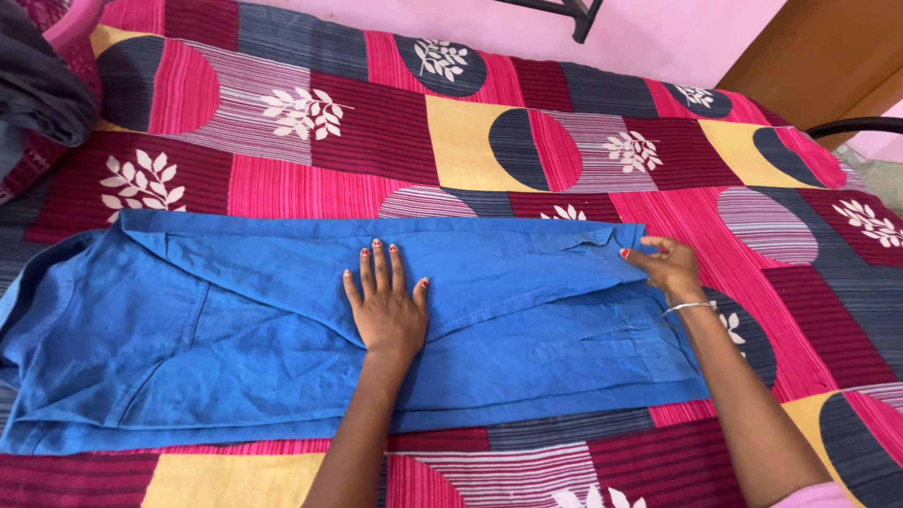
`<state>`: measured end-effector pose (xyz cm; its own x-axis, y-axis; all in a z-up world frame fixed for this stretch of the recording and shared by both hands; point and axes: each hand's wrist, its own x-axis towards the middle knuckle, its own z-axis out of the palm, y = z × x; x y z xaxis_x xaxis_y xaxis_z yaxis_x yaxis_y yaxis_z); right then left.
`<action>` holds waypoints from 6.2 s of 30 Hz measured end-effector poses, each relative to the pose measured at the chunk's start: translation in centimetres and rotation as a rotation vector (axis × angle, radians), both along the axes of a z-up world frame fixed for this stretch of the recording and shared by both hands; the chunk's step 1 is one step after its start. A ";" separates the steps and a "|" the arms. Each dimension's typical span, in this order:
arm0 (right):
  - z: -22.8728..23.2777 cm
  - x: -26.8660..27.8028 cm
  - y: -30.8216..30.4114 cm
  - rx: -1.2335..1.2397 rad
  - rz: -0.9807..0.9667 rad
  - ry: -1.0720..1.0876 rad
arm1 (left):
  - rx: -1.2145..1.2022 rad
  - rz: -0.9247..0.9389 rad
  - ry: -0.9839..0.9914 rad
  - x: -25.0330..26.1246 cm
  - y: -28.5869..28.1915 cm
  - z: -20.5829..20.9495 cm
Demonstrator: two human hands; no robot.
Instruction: The person buttons a blue shirt laid on a patterned bedsheet, then folds the shirt in half lengthwise and rolls it into a compact bundle. The folded shirt remains on the bed at the end of the clip.
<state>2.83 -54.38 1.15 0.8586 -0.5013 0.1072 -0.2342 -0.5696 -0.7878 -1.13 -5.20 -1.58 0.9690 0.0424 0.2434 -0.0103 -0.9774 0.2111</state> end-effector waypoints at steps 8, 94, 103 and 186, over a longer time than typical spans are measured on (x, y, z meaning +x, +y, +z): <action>2.8 -4.2 5.1 -0.773 -0.048 0.165 | 0.017 -0.013 0.108 0.6 -0.1 0.0; 2.5 -19.1 3.0 -0.610 0.108 0.365 | -0.120 -0.610 -0.073 -1.9 -20.5 3.4; 5.9 -18.7 5.6 -0.608 0.018 0.687 | 0.025 -0.782 0.034 6.9 -33.1 2.9; 3.5 -17.2 30.2 -0.834 0.495 0.039 | -0.235 -0.356 -0.060 -3.8 -0.2 3.0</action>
<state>-14.36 -24.19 4.66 0.9624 0.1421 0.2314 0.1651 -0.9828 -0.0831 -4.94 -5.41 1.42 0.9178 -0.2308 0.3230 -0.3567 -0.8364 0.4161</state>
